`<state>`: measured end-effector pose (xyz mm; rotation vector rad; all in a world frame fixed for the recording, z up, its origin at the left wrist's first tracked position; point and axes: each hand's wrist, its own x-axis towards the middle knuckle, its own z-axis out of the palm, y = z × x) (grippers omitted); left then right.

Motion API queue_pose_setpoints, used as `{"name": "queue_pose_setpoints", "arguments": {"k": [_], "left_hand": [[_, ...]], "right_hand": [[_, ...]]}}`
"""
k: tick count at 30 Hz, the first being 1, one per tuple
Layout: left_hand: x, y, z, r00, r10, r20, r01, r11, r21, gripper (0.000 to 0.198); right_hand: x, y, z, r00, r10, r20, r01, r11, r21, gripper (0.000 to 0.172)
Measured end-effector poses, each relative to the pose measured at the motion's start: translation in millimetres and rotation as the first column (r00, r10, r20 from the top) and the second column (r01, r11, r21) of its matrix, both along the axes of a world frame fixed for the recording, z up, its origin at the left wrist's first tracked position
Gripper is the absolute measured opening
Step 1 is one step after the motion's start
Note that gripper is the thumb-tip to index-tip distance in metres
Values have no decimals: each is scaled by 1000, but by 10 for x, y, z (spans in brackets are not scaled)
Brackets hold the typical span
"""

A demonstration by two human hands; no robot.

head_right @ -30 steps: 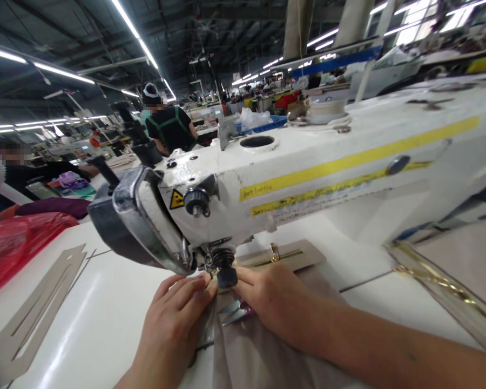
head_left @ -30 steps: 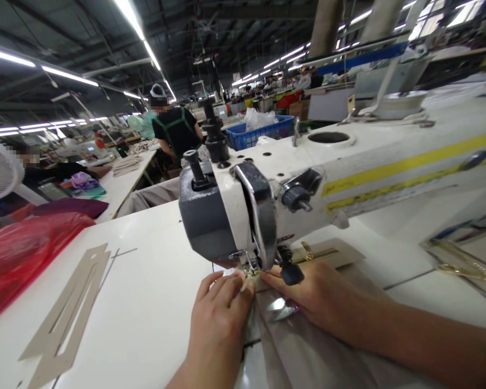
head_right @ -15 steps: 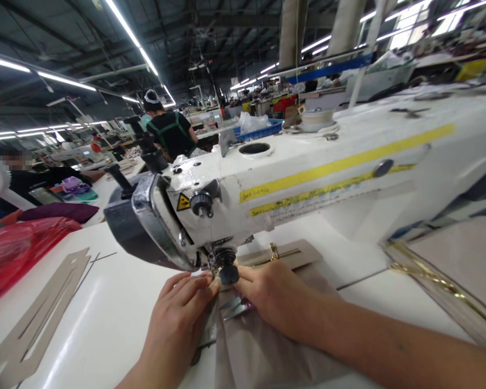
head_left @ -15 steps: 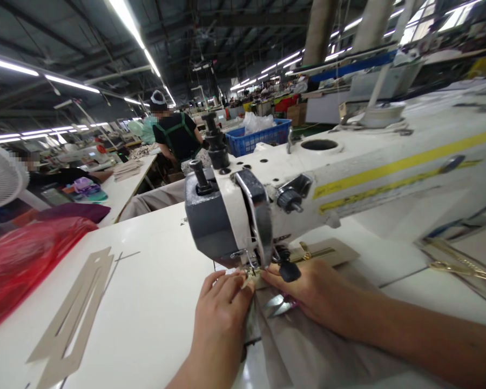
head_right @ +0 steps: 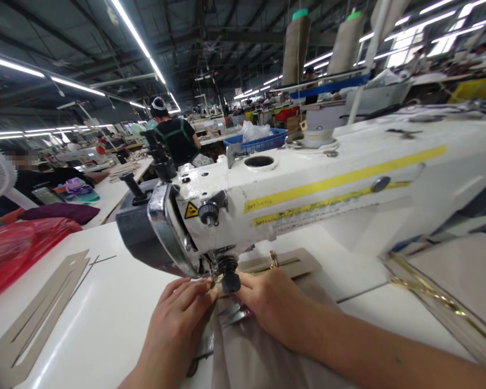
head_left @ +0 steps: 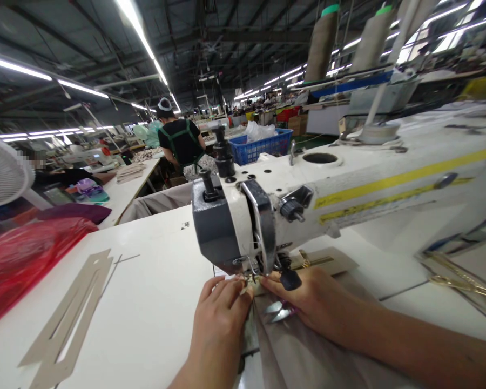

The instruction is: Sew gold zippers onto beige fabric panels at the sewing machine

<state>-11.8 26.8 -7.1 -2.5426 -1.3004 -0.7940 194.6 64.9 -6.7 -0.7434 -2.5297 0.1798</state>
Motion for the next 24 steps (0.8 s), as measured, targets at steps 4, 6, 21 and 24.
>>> {"name": "queue_pose_setpoints", "arguments": {"k": [4,6,21,24], "left_hand": [[5,-6,10,1000,-5,5,5,1000,17,21],[2,-15,7,1000,-4,-6,4,1000,20,20],[22,-17,12,1000,19,2,-19,998,68,20],[18,-16,7,1000,20,4,-20,999,32,18]], "right_hand": [[4,-1,1,1000,13,-1,-13,1000,-12,40],[8,-7,3,1000,11,3,-11,1000,-16,39],[-14,-15,-22,1000,-25,4,26,998,-49,33],[-50,-36,41,998,-65,25,67,997,-48,27]]}}
